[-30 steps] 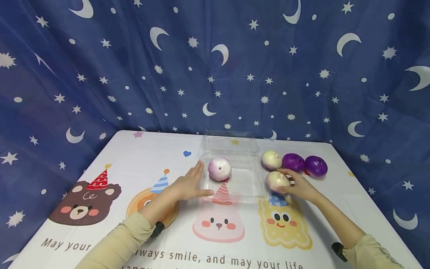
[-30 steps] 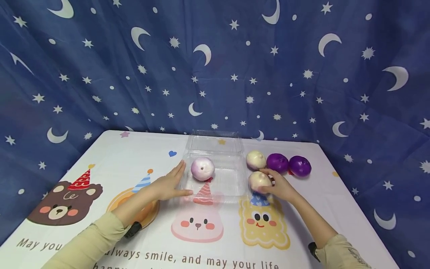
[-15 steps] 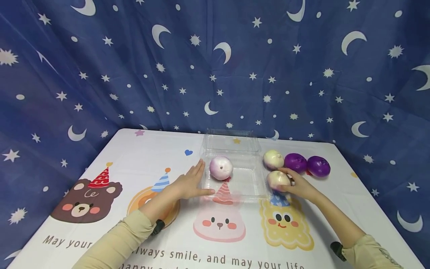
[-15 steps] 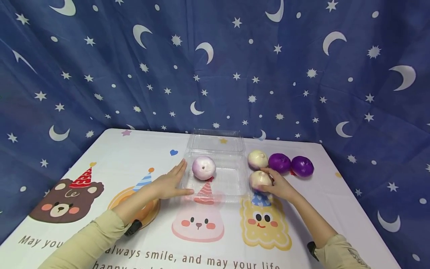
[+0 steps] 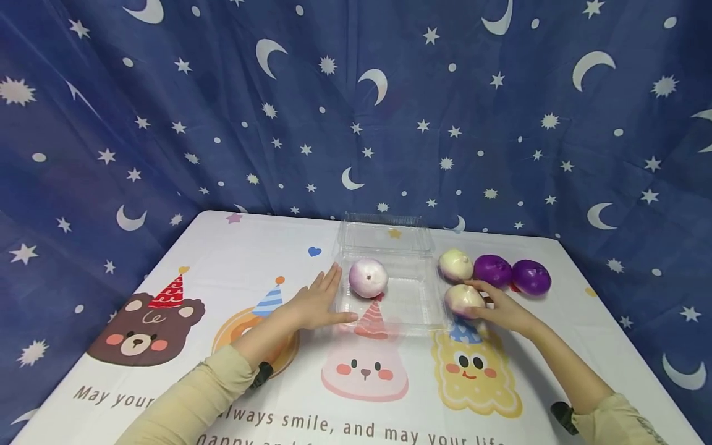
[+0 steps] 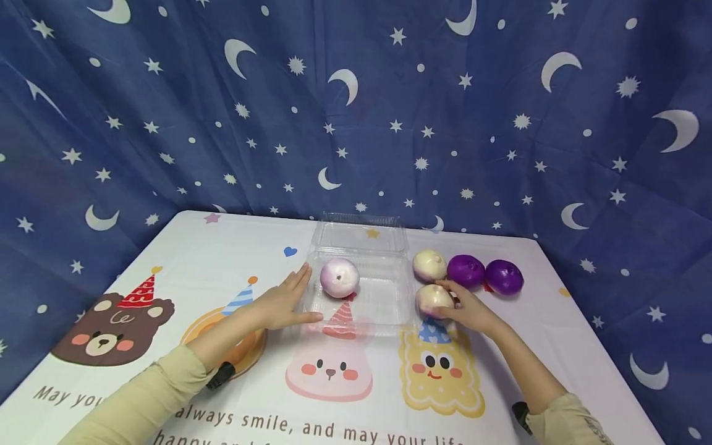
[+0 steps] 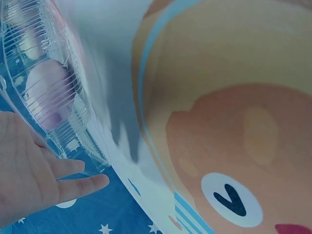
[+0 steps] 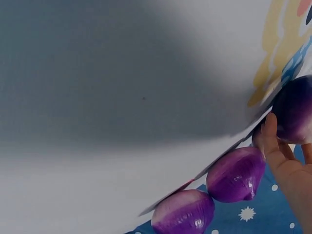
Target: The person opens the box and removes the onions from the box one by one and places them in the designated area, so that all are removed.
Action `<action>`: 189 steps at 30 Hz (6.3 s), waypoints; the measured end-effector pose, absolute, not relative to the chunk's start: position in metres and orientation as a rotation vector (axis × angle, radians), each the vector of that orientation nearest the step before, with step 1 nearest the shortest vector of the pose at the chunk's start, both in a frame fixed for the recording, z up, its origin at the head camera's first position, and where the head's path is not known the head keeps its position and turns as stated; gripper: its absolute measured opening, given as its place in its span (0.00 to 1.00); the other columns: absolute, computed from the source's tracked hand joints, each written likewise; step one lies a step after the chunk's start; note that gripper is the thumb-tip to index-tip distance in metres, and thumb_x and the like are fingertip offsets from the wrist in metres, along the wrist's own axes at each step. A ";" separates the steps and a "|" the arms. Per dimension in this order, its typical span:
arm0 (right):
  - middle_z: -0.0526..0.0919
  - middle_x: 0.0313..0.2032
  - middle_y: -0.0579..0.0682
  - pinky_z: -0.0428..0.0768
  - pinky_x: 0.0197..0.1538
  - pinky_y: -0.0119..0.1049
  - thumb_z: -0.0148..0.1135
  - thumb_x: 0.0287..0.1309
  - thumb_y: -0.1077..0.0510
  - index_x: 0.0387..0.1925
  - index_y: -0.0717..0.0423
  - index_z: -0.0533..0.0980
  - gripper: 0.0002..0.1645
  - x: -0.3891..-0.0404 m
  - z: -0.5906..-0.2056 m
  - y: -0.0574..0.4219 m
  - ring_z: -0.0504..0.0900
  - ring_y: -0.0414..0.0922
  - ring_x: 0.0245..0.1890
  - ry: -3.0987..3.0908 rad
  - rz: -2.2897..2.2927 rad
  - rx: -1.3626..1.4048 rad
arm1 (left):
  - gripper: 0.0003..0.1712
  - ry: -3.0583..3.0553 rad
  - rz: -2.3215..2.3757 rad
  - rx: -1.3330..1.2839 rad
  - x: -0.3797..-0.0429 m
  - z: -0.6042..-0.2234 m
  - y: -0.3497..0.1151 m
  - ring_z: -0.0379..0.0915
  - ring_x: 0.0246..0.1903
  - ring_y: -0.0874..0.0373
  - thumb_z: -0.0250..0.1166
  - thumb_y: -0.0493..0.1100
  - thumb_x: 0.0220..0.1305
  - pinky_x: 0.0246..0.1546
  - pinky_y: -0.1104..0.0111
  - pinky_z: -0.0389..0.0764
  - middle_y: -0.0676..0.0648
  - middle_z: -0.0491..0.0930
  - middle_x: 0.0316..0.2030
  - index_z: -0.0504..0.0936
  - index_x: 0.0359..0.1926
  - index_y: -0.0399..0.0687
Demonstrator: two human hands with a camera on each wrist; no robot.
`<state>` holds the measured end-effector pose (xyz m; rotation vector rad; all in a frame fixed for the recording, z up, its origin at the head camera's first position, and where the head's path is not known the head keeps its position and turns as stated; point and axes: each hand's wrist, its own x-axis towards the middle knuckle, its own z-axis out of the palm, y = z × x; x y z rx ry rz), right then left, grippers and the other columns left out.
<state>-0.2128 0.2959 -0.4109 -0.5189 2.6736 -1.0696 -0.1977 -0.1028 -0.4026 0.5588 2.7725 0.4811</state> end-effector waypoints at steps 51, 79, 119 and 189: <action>0.74 0.54 0.67 0.75 0.56 0.51 0.61 0.59 0.63 0.54 0.68 0.72 0.22 -0.217 -0.377 0.219 0.75 0.64 0.54 2.830 -1.485 -0.533 | 0.62 2.748 0.474 0.568 -0.202 -0.399 -0.102 0.35 0.72 0.38 0.55 0.72 0.57 0.62 0.35 0.54 0.42 0.30 0.75 0.35 0.73 0.38; 0.63 0.64 0.69 0.77 0.54 0.53 0.56 0.64 0.58 0.65 0.62 0.62 0.30 -0.235 -0.376 0.155 0.73 0.64 0.58 2.438 -1.437 -0.360 | 0.63 2.762 0.526 0.558 -0.198 -0.406 -0.102 0.36 0.72 0.37 0.56 0.72 0.56 0.62 0.35 0.55 0.41 0.31 0.75 0.36 0.73 0.37; 0.75 0.39 0.57 0.82 0.46 0.48 0.56 0.64 0.50 0.60 0.65 0.62 0.31 -0.272 -0.389 0.113 0.75 0.46 0.33 2.369 -1.185 -0.145 | 0.63 2.760 0.521 0.545 -0.200 -0.404 -0.100 0.35 0.72 0.37 0.56 0.73 0.56 0.62 0.35 0.55 0.42 0.31 0.75 0.36 0.73 0.38; 0.70 0.59 0.62 0.77 0.49 0.28 0.70 0.49 0.64 0.62 0.60 0.65 0.39 -0.202 -0.376 0.166 0.73 0.56 0.55 2.617 -1.708 -0.437 | 0.63 2.749 0.547 0.533 -0.199 -0.402 -0.100 0.34 0.73 0.38 0.57 0.71 0.55 0.62 0.35 0.54 0.43 0.30 0.75 0.36 0.73 0.39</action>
